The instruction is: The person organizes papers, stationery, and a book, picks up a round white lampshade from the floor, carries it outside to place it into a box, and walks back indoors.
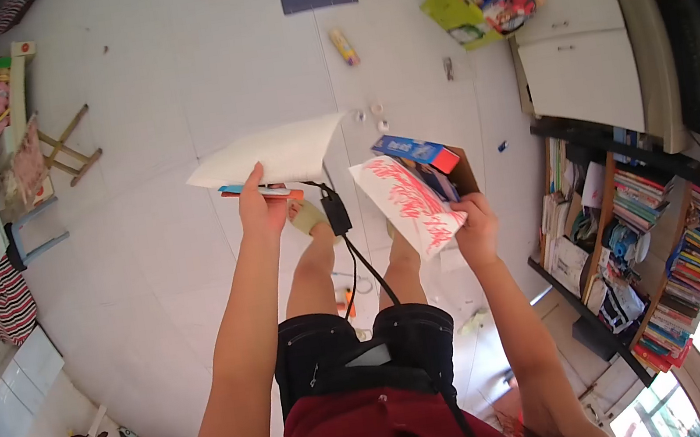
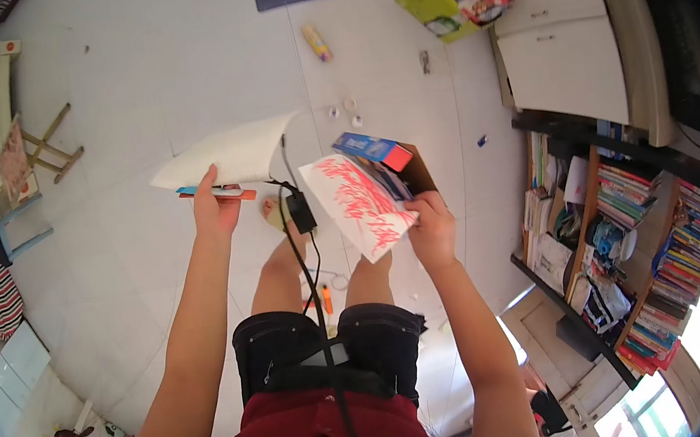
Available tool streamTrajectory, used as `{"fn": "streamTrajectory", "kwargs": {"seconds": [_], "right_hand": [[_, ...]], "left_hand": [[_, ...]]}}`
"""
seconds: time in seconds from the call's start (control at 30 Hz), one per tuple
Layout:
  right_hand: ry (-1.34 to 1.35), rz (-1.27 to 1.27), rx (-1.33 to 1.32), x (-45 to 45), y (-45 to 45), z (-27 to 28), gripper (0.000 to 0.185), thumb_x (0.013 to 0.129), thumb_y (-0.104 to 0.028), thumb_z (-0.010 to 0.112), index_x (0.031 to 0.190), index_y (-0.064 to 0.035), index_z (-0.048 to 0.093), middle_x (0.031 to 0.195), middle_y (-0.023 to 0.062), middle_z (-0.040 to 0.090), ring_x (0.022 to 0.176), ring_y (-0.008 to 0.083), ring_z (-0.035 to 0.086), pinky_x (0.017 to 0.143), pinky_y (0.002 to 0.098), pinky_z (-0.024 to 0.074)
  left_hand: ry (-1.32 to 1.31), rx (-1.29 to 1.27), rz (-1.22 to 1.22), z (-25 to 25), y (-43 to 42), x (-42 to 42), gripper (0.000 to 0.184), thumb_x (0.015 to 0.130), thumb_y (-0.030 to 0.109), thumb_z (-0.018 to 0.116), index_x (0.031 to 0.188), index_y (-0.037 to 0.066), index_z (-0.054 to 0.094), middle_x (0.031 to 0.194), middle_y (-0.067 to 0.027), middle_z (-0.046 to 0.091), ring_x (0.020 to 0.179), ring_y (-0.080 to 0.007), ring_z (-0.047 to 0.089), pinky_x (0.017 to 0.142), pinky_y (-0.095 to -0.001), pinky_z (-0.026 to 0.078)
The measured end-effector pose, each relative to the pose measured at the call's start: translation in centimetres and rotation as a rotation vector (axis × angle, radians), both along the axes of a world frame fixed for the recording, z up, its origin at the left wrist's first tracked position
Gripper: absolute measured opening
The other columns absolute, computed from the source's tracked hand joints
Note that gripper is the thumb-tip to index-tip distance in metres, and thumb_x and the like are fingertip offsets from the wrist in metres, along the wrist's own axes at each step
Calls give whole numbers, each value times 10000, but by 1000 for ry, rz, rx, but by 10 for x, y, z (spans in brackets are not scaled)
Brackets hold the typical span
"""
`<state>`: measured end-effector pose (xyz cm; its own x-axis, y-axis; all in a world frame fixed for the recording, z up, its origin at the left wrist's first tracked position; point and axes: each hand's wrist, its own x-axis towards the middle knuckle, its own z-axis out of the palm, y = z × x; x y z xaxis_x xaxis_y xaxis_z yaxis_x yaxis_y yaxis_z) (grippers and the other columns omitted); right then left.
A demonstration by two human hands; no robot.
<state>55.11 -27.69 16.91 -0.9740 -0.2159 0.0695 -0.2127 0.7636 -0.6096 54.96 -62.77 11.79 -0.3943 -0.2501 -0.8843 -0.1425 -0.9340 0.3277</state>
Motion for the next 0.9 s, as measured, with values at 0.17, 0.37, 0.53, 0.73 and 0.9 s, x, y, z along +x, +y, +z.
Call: {"fn": "streamTrajectory", "kwargs": {"seconds": [0.17, 0.37, 0.53, 0.73, 0.9], "right_hand": [[106, -103, 29, -10, -11, 93, 161, 655, -3, 728, 784, -11, 632, 842, 132, 597, 784, 302, 607, 683, 347, 479], [202, -325, -76, -19, -8, 192, 135, 681, 8, 701, 791, 3, 625, 829, 103, 585, 772, 246, 593, 690, 302, 463], [238, -506, -95, -31, 14, 222, 159, 681, -7, 714, 814, 8, 629, 840, 90, 592, 781, 228, 595, 712, 302, 467], [176, -685, -248, -72, 81, 220, 214, 726, -31, 697, 923, 6, 622, 819, 89, 599, 780, 211, 611, 722, 292, 464], [163, -765, -344, -120, 129, 213, 200, 748, -57, 711, 926, -16, 629, 781, 39, 590, 741, 118, 558, 695, 267, 451]], "left_hand": [[249, -204, -41, 105, -62, -18, 301, 874, 96, 620, 1148, 73, 500, 1049, -37, 560, 935, -159, 536, 732, -319, 440], [330, -251, -265, 188, -80, -6, 448, 867, 69, 603, 1277, 33, 425, 1176, -81, 540, 1051, -223, 528, 823, -379, 456], [331, -291, -619, 195, -59, -36, 472, 873, 130, 600, 1288, 20, 403, 1190, -126, 541, 1074, -274, 548, 695, -434, 512], [394, -206, -842, 210, 48, -132, 431, 839, 102, 646, 1223, 6, 473, 1052, -111, 611, 917, -238, 609, 605, -373, 511], [357, -463, -1115, 197, 141, -214, 430, 795, 109, 677, 1175, -16, 518, 1007, -112, 635, 839, -198, 618, 581, -329, 513]]}}
